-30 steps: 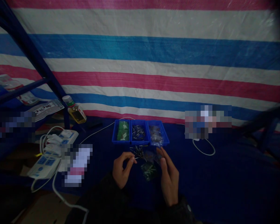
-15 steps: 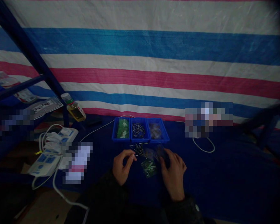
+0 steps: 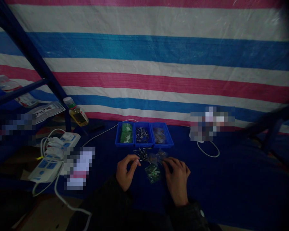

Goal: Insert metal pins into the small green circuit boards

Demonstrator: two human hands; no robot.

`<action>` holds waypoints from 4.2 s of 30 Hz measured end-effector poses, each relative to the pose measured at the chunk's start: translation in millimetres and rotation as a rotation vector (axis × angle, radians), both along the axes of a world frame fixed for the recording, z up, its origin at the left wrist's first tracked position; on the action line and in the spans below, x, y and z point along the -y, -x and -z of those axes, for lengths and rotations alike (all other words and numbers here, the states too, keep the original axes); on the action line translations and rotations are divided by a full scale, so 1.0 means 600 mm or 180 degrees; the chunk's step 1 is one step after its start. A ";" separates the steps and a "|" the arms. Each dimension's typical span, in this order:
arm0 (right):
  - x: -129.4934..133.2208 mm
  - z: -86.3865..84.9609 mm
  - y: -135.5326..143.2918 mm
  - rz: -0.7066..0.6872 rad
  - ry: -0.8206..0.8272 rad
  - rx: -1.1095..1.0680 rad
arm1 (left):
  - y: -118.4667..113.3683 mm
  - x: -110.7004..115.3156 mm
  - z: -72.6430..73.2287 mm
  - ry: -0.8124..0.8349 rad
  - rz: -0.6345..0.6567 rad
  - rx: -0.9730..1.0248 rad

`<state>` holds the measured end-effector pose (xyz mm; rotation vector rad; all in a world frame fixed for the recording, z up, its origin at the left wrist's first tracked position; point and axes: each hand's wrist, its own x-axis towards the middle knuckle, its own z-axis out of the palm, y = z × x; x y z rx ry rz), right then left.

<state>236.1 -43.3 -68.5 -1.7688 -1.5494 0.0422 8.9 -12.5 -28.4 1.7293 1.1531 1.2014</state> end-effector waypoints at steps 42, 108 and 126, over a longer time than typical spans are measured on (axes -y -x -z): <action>0.030 -0.053 0.104 -0.1323 -0.0288 -0.1374 | -0.007 0.001 -0.007 -0.0328 0.0481 0.0004; 0.032 -0.054 0.099 -0.1237 0.0141 -0.1727 | -0.006 0.004 -0.017 0.0017 0.0621 -0.0106; 0.033 -0.063 0.101 -0.1531 0.0155 -0.1747 | -0.005 0.005 -0.012 0.0003 0.0679 -0.0117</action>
